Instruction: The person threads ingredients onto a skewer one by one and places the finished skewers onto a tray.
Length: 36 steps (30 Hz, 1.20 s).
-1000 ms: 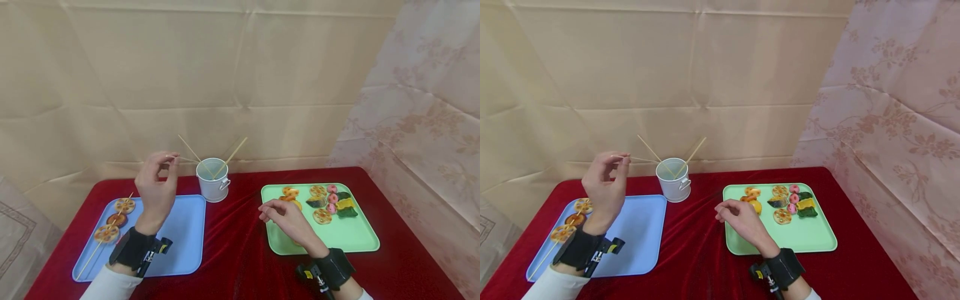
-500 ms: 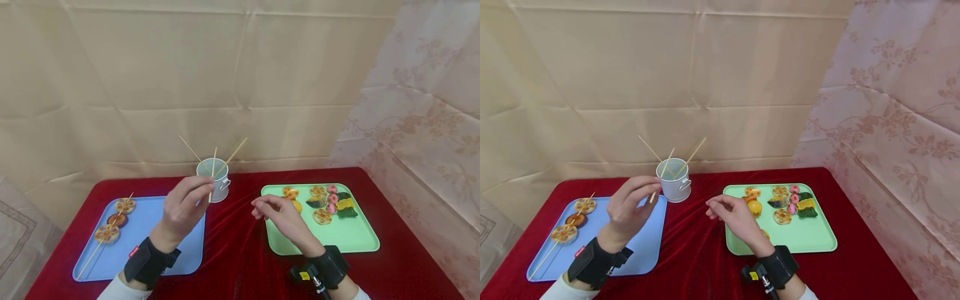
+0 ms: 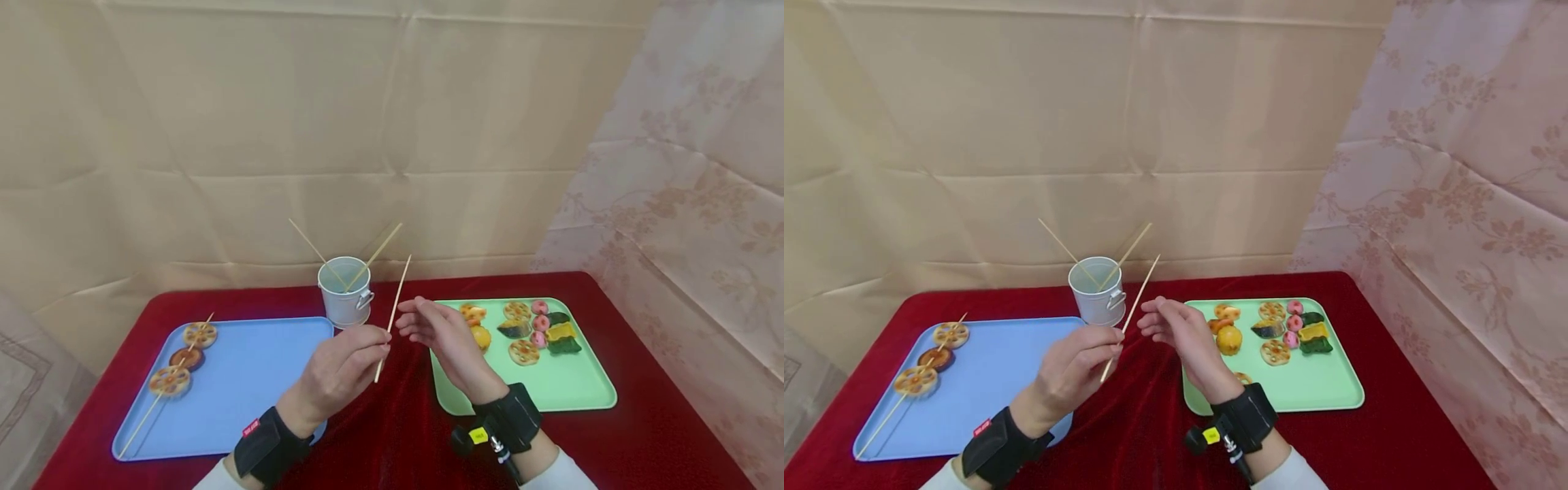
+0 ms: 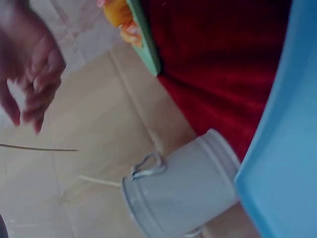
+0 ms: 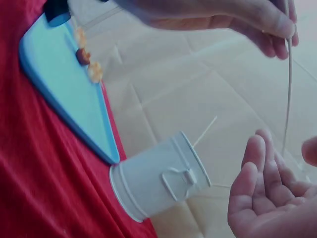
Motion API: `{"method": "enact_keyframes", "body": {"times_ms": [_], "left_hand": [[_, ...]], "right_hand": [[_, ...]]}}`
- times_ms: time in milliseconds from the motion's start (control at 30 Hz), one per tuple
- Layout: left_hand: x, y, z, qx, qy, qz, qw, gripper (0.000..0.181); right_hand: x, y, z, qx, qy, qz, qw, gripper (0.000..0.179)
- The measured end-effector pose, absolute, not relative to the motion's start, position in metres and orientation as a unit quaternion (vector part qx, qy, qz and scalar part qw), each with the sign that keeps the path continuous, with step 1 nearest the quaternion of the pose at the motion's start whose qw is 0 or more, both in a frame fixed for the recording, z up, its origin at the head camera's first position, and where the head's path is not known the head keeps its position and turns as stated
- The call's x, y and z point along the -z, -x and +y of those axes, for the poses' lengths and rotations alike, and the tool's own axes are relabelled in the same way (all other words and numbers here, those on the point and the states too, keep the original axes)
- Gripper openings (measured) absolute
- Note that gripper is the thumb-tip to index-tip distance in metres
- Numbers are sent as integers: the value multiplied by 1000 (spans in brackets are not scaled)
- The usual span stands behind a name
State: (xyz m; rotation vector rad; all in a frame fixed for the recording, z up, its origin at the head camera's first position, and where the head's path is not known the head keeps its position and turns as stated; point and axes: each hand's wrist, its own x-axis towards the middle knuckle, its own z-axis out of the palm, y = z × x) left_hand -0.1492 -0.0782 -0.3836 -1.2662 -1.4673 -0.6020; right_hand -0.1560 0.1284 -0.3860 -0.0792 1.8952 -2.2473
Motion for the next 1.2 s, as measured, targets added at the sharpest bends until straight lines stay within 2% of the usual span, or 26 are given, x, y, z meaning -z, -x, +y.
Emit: {"method": "enact_keyframes", "body": {"times_ms": [133,300,633,767,833,933,1067,1200], "left_hand": [[395,147,-76,253,529,-629,510,8],[402,147,-77,259,529,-633,502,10],[405,148,-81,246,546,-636,487,12],[409,147,-86,240,546,-656,464,13],[411,147,-90,240,528,-692,430,16],[414,146,-98,267,473,-765,346,24],[417,142,-102,396,355,-828,177,39],[418,137,-95,546,228,-806,3,33]], "right_hand": [[383,161,123,792,-3,601,111,41],[383,164,121,813,-26,571,109,30],[385,167,123,826,-28,553,102,19],[387,168,127,825,-22,556,99,17],[388,168,130,821,-18,564,90,16],[392,168,134,801,-17,595,67,15],[397,167,139,749,-12,661,39,18],[401,163,140,698,9,716,25,21]]}}
